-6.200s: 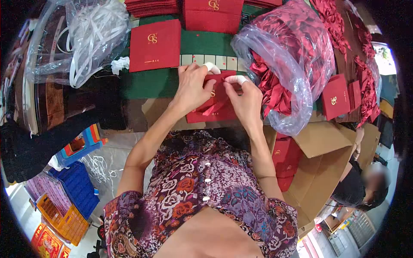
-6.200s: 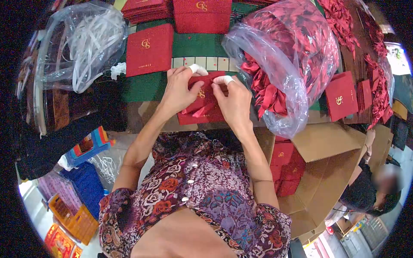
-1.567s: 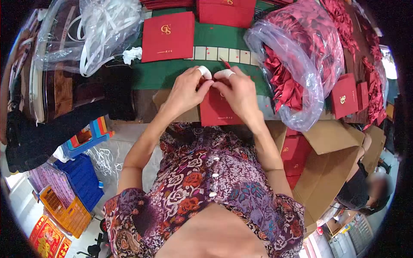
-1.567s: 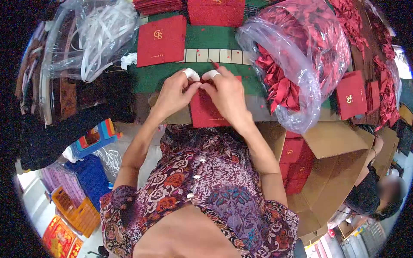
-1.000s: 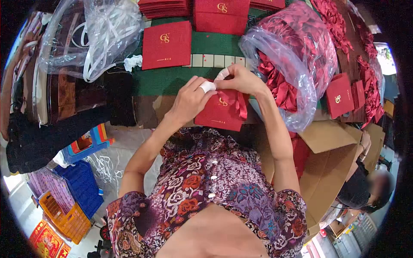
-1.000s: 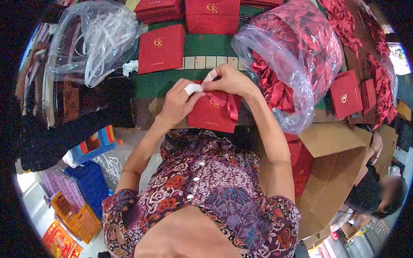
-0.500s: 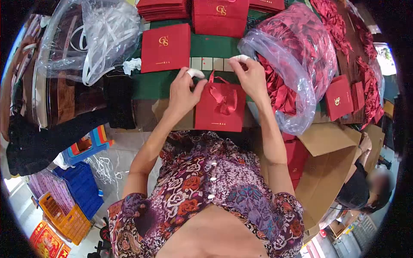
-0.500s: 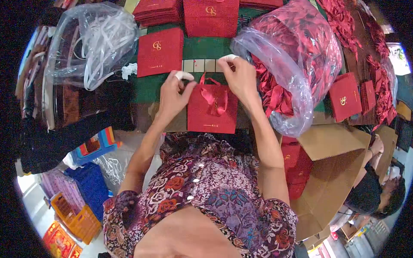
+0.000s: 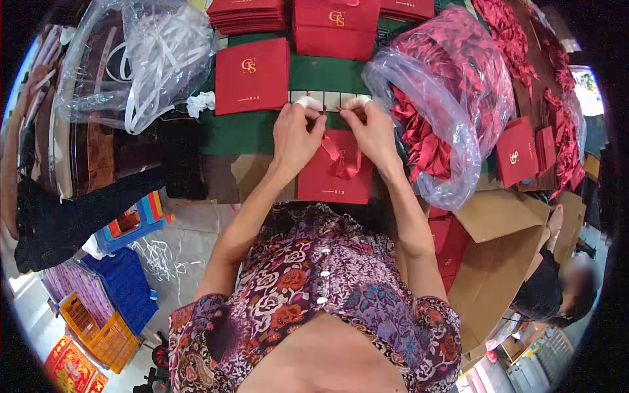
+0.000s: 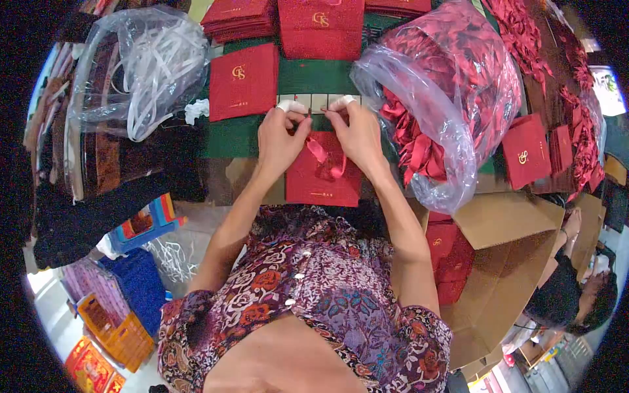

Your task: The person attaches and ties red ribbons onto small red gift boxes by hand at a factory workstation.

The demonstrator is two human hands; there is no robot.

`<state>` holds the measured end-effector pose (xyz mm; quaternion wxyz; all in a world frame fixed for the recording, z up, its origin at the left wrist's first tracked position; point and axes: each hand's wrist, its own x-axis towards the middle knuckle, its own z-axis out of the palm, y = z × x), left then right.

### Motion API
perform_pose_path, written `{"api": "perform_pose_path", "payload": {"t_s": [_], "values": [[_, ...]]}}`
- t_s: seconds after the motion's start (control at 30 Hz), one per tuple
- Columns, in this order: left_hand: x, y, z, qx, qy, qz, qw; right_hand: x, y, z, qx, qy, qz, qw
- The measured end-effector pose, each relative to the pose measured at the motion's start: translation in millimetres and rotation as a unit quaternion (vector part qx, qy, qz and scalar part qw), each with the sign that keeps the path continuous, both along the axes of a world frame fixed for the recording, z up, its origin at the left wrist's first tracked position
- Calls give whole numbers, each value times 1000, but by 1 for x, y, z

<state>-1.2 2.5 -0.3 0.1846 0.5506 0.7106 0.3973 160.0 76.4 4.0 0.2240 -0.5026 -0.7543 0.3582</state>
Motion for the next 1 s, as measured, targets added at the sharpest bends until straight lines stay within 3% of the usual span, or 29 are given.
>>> {"api": "perform_pose_path", "payload": {"t_s": [0.07,0.2,0.53,0.6,0.7,0.83,0.9,0.93,1.0], "values": [[6,-1,1,8,-49,5,999,3,-1,1,-84,93,4,992],[11,0,-5,23,-114,-5,993,4,1,-12,-90,154,53,983],[10,4,-6,41,-214,-13,976,12,12,2,-156,174,122,965],[7,2,-4,-33,-284,-39,957,18,16,3,-244,209,153,935],[8,0,1,-68,-338,-52,937,22,19,0,-254,197,171,931],[13,-6,-2,8,-261,-65,963,21,14,-4,-246,258,125,926],[10,-13,-6,125,-81,-31,988,23,14,4,-241,268,79,930],[7,-19,-7,126,-81,-33,988,24,14,11,-238,277,32,930],[1,-35,-6,-26,-183,-127,974,22,16,13,-228,289,16,930]]}}
